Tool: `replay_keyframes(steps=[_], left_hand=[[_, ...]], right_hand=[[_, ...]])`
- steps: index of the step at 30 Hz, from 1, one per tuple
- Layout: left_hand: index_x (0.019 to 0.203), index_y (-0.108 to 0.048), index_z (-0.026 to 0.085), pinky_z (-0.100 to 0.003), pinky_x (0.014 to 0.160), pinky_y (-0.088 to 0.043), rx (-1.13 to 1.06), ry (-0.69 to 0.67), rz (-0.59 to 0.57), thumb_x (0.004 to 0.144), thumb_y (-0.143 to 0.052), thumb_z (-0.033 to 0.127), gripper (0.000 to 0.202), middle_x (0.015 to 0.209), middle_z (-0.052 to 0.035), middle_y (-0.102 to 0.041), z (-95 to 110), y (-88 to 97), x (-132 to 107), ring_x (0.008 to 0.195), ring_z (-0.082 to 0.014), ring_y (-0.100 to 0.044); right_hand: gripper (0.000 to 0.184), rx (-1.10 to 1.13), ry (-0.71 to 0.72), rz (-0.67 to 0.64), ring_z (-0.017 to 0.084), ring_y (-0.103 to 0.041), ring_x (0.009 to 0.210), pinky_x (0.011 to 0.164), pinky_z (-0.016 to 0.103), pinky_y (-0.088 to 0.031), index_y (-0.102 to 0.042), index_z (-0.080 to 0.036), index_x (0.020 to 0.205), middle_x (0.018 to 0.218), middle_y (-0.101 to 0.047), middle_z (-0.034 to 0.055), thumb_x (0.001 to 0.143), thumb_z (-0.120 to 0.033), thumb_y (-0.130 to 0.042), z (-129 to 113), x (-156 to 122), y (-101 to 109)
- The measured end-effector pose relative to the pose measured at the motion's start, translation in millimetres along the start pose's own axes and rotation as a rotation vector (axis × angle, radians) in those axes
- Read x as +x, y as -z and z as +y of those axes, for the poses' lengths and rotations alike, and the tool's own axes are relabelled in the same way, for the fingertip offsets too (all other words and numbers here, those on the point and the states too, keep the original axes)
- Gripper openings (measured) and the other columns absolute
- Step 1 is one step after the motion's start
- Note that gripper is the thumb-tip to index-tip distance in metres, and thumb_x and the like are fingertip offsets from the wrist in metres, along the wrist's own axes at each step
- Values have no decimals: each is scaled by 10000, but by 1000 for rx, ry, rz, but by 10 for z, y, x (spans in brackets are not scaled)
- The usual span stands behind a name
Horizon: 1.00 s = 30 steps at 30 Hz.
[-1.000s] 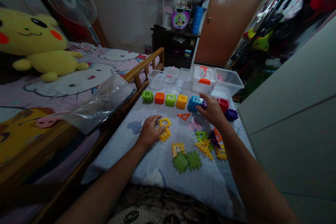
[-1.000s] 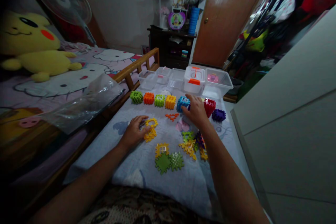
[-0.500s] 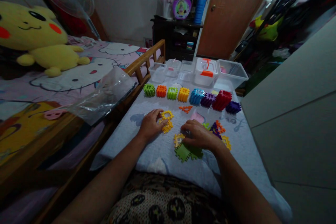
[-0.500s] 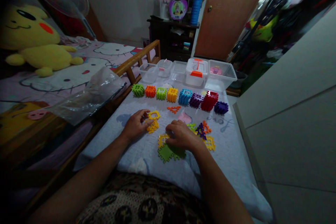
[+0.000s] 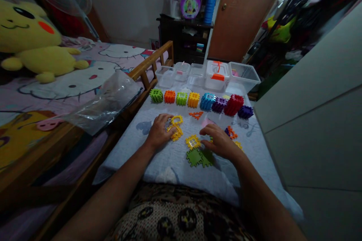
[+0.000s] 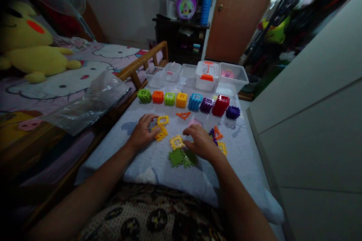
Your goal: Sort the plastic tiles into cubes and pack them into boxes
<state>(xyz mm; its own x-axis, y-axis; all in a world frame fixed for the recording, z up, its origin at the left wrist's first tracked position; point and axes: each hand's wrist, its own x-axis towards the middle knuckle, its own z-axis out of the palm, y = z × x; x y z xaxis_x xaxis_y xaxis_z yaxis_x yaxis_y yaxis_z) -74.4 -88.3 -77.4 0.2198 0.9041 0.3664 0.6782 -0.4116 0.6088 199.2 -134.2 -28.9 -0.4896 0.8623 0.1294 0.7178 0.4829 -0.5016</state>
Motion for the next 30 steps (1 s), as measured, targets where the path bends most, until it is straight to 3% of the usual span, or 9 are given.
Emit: replay_keyframes(steps=[4,8,11,14,17,21,25,28,30], left_hand=[[1134,-602,188,-443,1025,-436,14,-99,65,845,-603,248,296,1158,-89,-608,44,27,-14,1132,-261,-553],[1097,-617,197,-424,992,-442,4,-242,28,883,-575,232,220,1120,-79,-639,217,71,-83,1097,-245,-567],[1110,-618,207,-431,984,-439,29,-345,-150,893,-615,327,248,1114,-77,-653,431,83,-180,1087,-250,-572],[1176,-603,193,-457,947,-454,102,-408,-402,767,-733,547,557,1158,-106,-635,643,56,-297,1069,-291,-567],[1214,-580,188,-468,923,-463,170,-414,-508,707,-760,593,673,1185,-121,-620,778,1,-390,1065,-312,-557],[1193,-582,171,-452,910,-472,234,-390,-493,824,-684,377,434,1149,-119,-634,837,-54,-435,1044,-292,-562],[1050,-635,159,-432,853,-496,241,-406,-452,878,-566,197,190,1036,-109,-667,822,-65,-420,958,-269,-588],[1004,-640,167,-407,832,-514,128,-353,-371,908,-513,166,159,978,-95,-682,787,-51,-386,924,-246,-613],[1092,-617,182,-403,869,-516,15,-267,-284,910,-515,162,209,1036,-90,-692,763,-33,-346,965,-231,-629]], right_hand=[[310,-39,49,-161,256,-534,1012,905,392,-434,-648,-220,1078,1074,-629,71,793,-287,-749,-97,-324,76],[444,-106,30,-197,267,-511,1004,895,407,-410,-636,-221,1135,1121,-633,78,729,-300,-800,-160,-467,23],[406,-141,15,-160,260,-504,987,887,401,-394,-633,-208,1128,1098,-642,82,748,-257,-768,-150,-454,-33],[363,-147,10,-104,261,-499,994,888,398,-384,-634,-201,1108,1075,-644,82,766,-264,-739,-112,-398,-83],[337,-163,10,-61,261,-497,991,891,400,-381,-637,-200,1092,1051,-638,80,775,-284,-717,-75,-344,-118],[379,-222,-11,-44,273,-488,1023,905,409,-377,-638,-198,1136,1092,-617,94,767,-259,-698,-44,-313,-123],[425,-228,-21,-45,280,-483,1062,934,414,-377,-625,-196,1181,1137,-604,103,761,-220,-685,7,-303,-71],[424,-222,-24,-20,277,-489,1059,933,404,-385,-622,-195,1189,1151,-606,102,770,-217,-690,54,-239,-15],[407,-240,-47,30,276,-498,1043,922,402,-395,-623,-192,1186,1158,-611,110,785,-222,-692,74,-149,-1]])
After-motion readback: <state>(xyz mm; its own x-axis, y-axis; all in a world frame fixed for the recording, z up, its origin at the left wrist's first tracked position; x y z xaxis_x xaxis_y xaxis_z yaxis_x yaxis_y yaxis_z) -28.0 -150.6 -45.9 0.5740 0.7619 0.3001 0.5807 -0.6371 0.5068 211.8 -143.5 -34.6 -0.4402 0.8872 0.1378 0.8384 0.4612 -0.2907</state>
